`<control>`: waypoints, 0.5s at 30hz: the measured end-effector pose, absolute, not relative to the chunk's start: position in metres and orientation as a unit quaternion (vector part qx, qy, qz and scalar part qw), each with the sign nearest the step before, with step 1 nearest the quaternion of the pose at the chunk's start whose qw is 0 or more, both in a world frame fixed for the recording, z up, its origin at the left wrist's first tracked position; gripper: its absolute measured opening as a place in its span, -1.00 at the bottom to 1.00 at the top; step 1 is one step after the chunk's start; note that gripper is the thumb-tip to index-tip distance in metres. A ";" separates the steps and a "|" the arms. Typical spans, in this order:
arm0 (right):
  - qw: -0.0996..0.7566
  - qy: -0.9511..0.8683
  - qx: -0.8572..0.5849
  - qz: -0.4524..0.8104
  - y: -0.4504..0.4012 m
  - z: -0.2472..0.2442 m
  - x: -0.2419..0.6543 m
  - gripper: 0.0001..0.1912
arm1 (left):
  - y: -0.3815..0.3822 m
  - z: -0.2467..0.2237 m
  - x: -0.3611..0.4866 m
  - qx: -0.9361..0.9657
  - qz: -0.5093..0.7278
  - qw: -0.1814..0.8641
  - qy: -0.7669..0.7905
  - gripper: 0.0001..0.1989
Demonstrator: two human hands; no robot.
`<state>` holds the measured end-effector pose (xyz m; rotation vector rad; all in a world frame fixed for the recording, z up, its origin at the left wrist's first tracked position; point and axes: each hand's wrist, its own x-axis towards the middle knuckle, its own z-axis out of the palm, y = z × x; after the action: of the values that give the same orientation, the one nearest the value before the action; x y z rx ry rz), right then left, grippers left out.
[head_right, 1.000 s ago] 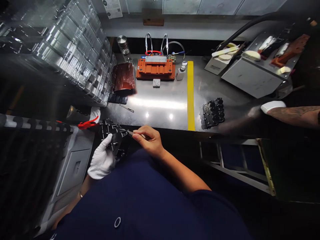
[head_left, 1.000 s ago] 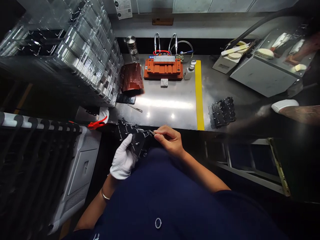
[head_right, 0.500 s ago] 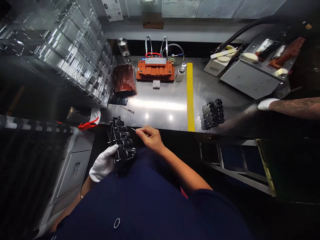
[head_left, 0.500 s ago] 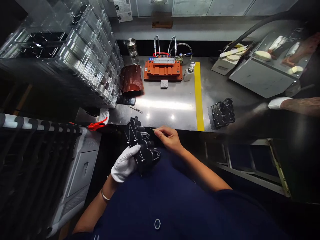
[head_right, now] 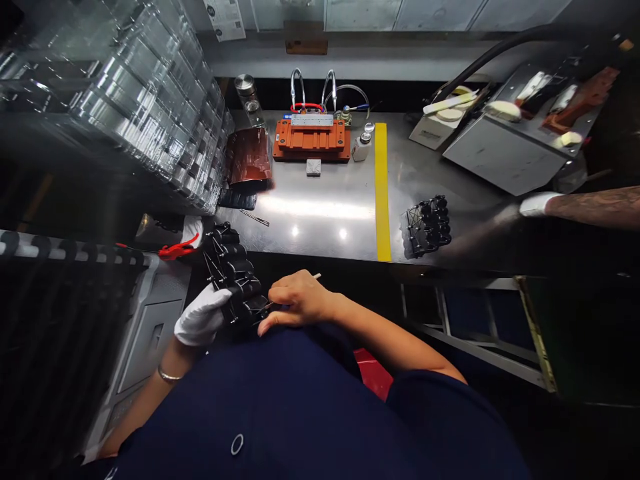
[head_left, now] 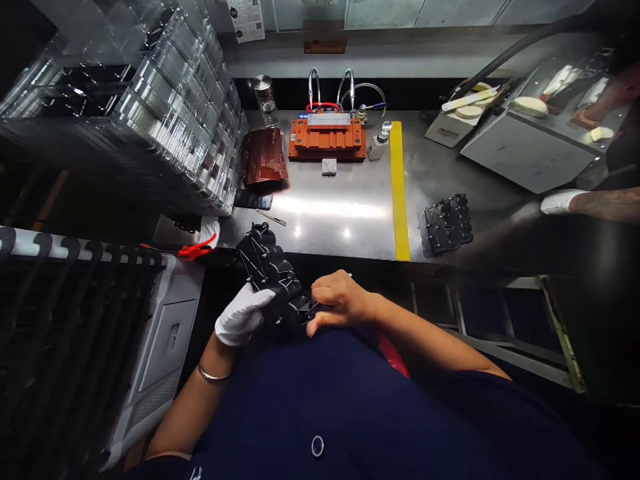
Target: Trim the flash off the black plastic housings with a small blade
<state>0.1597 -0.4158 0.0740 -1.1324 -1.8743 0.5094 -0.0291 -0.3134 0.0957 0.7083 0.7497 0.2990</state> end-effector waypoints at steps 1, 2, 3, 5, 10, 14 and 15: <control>0.438 -0.748 -0.463 0.186 -0.416 0.073 0.160 -0.36 | -0.315 0.096 -0.028 0.332 0.155 0.859 0.358 -0.46; 0.444 -0.743 -0.472 0.170 -0.415 0.073 0.159 -0.37 | -0.316 0.095 -0.028 0.327 0.167 0.858 0.360 -0.44; 0.448 -0.739 -0.479 0.156 -0.415 0.072 0.159 -0.38 | -0.316 0.095 -0.028 0.323 0.178 0.856 0.362 -0.42; 0.448 -0.736 -0.489 0.133 -0.413 0.072 0.159 -0.39 | -0.317 0.095 -0.027 0.316 0.198 0.853 0.366 -0.39; 0.427 -0.752 -0.496 0.081 -0.411 0.073 0.159 -0.38 | -0.319 0.090 -0.029 0.291 0.212 0.852 0.380 -0.38; 0.433 -0.738 -0.512 0.074 -0.409 0.074 0.160 -0.40 | -0.322 0.086 -0.030 0.272 0.220 0.856 0.380 -0.35; 0.431 -0.741 -0.509 0.076 -0.409 0.074 0.161 -0.40 | -0.323 0.085 -0.030 0.269 0.223 0.856 0.380 -0.34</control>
<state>0.1609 -0.4088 0.0741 -1.2689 -1.8492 0.1897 -0.0302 -0.3227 0.0850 0.5661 0.7988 0.4687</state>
